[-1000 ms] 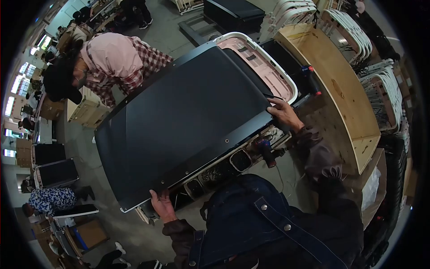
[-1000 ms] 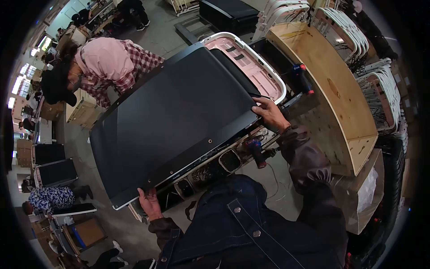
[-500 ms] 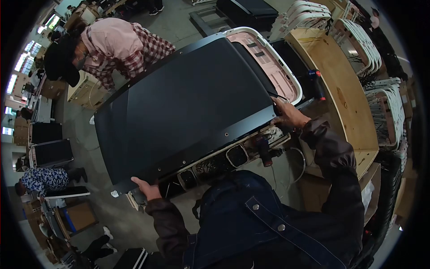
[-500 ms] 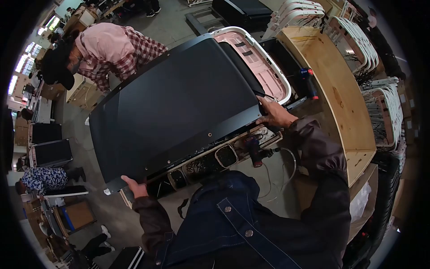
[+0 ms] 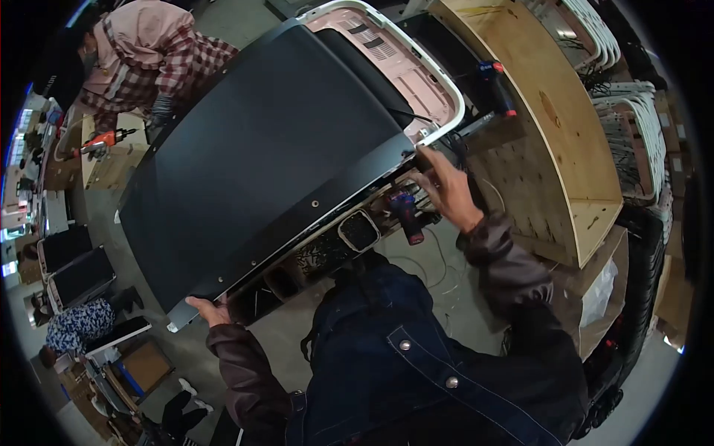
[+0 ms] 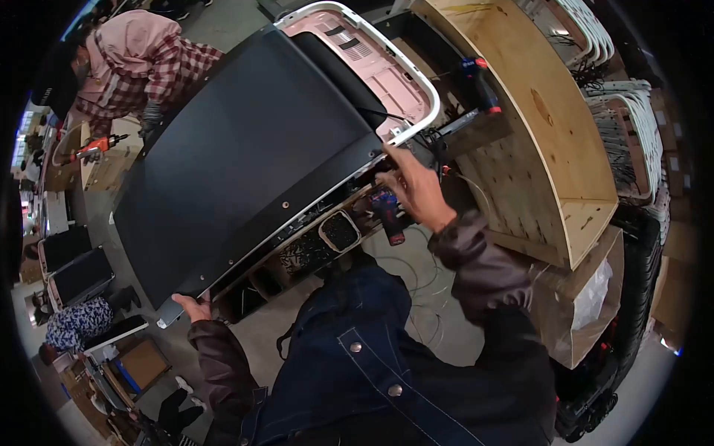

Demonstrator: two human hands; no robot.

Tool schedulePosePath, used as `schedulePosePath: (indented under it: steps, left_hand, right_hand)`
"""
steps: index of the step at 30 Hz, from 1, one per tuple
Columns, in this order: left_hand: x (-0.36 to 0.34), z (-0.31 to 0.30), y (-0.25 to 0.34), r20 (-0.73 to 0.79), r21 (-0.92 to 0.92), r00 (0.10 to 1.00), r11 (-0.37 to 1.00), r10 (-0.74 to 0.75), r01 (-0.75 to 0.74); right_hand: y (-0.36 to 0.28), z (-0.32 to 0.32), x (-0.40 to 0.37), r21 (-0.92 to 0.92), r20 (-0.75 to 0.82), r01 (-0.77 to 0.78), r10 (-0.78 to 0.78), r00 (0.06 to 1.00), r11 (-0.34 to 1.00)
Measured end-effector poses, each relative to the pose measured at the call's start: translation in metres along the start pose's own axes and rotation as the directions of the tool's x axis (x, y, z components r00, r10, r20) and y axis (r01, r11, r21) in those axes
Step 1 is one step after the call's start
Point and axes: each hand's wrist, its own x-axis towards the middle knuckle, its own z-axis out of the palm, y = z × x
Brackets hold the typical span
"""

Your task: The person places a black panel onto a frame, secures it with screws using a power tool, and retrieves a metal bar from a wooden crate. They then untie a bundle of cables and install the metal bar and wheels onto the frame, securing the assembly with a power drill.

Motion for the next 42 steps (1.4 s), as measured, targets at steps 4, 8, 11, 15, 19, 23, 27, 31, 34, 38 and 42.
schedulePosePath:
  steps: [4, 8, 11, 15, 19, 23, 27, 31, 34, 38, 42]
  left_hand:
    - [0.006, 0.0, 0.0, 0.028, 0.046, 0.998, 0.998, -0.048, 0.046]
    - [0.013, -0.011, -0.004, 0.029, 0.039, 0.998, 0.998, -0.048, 0.047]
    - [0.026, -0.027, -0.005, -0.007, 0.083, 0.998, 0.994, -0.069, 0.07]
    - [-0.013, -0.044, 0.018, 0.176, 0.324, 0.959, 0.933, -0.222, 0.156]
    - [-0.052, -0.078, 0.001, 0.332, 0.443, 0.865, 0.872, -0.377, 0.21]
    - [0.001, -0.144, -0.078, 0.054, 0.791, 0.919, 0.579, -0.389, 0.199]
    - [0.098, -0.208, -0.16, 0.577, 0.806, 0.789, 0.012, 0.212, -0.592]
    - [0.111, -0.154, -0.166, 0.219, 0.973, 0.941, 0.007, 0.257, -0.229]
    - [0.119, -0.151, -0.182, 0.133, 0.984, 0.95, 0.073, 0.284, -0.16]
    - [0.14, -0.167, -0.216, 0.181, 0.948, 0.844, 0.139, 0.505, -0.287]
    - [0.143, -0.167, -0.225, 0.123, 0.903, 0.663, 0.193, 0.738, -0.383]
  right_hand:
    - [0.05, 0.019, -0.13, 0.348, 0.611, -0.85, 0.591, 0.526, 0.396]
    - [0.119, 0.066, -0.207, 0.413, 0.538, -0.904, 0.831, 0.143, -0.111]
    - [0.259, 0.143, -0.264, 0.685, 0.403, -0.72, 0.881, 0.247, -0.111]
    - [0.383, 0.217, -0.311, 0.046, 0.172, -0.453, 0.439, 0.882, 0.89]
    - [0.357, 0.184, -0.295, -0.366, 0.211, -0.37, 0.463, 0.861, 0.854]
    - [0.268, 0.146, -0.279, 0.563, 0.113, -0.757, 0.876, 0.469, 0.332]
    - [0.128, 0.083, -0.289, -0.307, -0.179, -0.68, 0.662, 0.728, 0.666]
    - [0.122, 0.008, -0.351, 0.77, 0.063, -0.635, 0.985, 0.161, 0.055]
    - [0.064, 0.01, -0.361, 0.872, -0.084, -0.47, 0.987, 0.14, 0.141]
    - [0.005, 0.028, -0.359, 0.883, -0.043, -0.437, 0.958, 0.283, 0.169]
    - [0.004, 0.032, -0.335, 0.878, 0.024, -0.443, 0.907, 0.42, 0.182]
